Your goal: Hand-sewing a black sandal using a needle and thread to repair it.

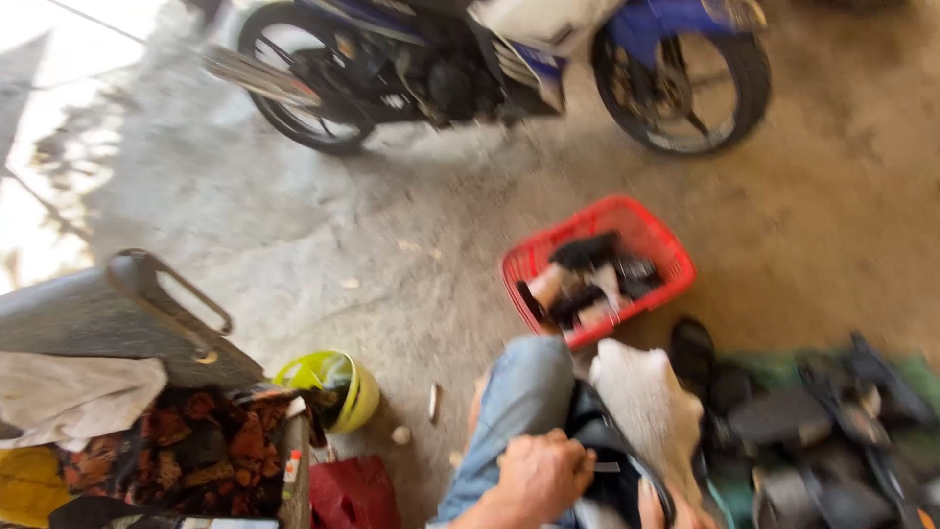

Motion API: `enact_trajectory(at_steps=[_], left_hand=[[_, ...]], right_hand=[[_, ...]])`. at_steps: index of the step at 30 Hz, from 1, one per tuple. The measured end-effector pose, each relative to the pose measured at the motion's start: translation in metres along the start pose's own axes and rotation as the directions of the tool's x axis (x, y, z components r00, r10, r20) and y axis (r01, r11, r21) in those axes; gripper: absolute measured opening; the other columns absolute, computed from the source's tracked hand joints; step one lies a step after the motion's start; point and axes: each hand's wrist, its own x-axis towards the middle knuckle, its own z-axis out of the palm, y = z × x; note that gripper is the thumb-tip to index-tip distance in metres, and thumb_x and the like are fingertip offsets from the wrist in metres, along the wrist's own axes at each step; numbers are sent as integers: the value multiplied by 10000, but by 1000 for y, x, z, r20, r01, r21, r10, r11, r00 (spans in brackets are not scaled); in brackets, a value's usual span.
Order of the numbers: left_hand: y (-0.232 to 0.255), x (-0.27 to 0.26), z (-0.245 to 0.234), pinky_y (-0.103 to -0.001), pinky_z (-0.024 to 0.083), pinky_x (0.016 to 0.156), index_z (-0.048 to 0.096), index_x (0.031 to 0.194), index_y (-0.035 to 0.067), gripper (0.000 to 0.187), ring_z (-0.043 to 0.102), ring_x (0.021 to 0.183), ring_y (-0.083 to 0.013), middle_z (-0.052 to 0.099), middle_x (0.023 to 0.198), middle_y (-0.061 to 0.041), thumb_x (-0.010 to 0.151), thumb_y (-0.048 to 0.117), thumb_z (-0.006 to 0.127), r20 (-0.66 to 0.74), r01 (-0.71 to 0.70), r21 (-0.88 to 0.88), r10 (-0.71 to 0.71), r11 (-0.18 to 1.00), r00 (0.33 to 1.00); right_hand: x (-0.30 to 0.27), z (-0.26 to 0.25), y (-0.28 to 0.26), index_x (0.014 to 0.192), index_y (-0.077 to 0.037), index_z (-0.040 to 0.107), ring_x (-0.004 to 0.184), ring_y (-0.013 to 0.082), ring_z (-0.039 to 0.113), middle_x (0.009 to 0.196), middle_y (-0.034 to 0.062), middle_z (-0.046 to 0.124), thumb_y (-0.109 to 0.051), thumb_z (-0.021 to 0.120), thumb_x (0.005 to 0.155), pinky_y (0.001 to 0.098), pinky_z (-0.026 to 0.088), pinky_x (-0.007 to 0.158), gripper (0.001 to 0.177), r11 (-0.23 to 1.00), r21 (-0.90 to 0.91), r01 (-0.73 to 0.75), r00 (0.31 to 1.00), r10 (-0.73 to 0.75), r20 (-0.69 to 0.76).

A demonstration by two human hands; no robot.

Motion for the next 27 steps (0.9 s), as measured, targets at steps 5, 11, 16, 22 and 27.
enact_trajectory(at_steps=[5, 11, 16, 22, 27], left_hand=[[24, -20, -51, -489, 464, 384, 621, 726, 193, 350, 648, 575, -296, 604, 763, -7, 1004, 407, 622, 66, -56, -124, 64, 991, 996], [40, -23, -76, -360, 496, 476, 667, 1130, 123, 170, 697, 767, -201, 631, 1005, -15, 1036, 250, 606, -27, -219, -151, 218, 964, 976], [41, -14, -79, -316, 510, 470, 688, 1236, 101, 250, 711, 781, -178, 664, 1094, -10, 1028, 230, 638, -80, -231, -53, 226, 972, 971], [36, 0, -43, -339, 547, 458, 666, 1114, 124, 195, 680, 561, -200, 562, 899, -10, 1035, 248, 538, -217, -201, 40, 205, 979, 955], [26, 0, -8, -371, 477, 369, 599, 884, 176, 94, 608, 469, -220, 516, 773, 15, 941, 248, 580, -156, -176, 43, 181, 983, 971]], right_hand=[[3, -94, -94, 989, -175, 744, 901, 482, 664, 927, 198, 748, -420, 507, 966, 575, 479, 779, 342, 975, -206, 83, 935, -4, 356], [10, -111, -122, 878, -91, 697, 636, 402, 664, 713, 152, 724, -337, 454, 1015, 484, 467, 572, 373, 992, -14, 127, 915, -112, 388], [14, -113, -132, 885, -79, 705, 582, 337, 683, 683, 107, 732, -336, 439, 1023, 443, 494, 537, 395, 993, 17, 120, 909, -117, 401], [12, -111, -135, 786, -178, 649, 563, 406, 670, 487, 120, 591, -457, 509, 1011, 471, 520, 525, 385, 993, -31, 111, 939, -94, 331], [16, -118, -144, 776, -144, 654, 532, 424, 661, 491, 166, 571, -410, 497, 1011, 472, 510, 485, 388, 993, 1, 118, 936, -112, 334]])
